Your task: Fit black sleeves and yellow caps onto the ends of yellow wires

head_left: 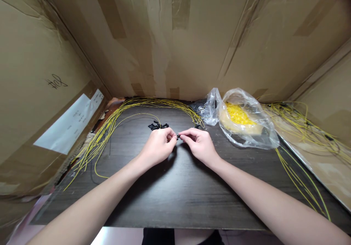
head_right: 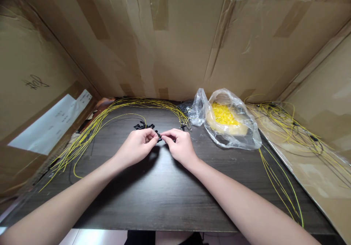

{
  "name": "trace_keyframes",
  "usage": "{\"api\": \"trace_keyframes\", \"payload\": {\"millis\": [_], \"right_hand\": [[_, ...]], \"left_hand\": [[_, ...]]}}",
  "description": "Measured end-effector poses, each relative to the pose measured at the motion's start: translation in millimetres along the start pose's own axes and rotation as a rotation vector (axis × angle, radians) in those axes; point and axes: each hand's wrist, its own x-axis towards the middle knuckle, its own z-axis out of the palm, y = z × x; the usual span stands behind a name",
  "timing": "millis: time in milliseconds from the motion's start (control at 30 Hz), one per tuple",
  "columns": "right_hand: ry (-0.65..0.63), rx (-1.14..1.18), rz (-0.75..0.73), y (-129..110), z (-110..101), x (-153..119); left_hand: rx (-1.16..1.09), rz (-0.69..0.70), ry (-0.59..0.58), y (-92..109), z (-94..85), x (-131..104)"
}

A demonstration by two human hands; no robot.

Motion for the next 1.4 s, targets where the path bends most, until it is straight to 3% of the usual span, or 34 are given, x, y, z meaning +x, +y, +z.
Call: {"api": "trace_keyframes", "payload": {"millis": [500, 1400], "right_hand": [[0.028, -0.112, -0.12, -6.1, 0.3, -1.3], [0.067, -0.076, 0.013, -1.1, 2.0, -0.9]], "left_hand": [[-0.046, -0.124, -0.004, 1.7, 0.3, 2.4], [0.056, -0.109, -0.02, -5.1, 3.6, 4.6]]}}
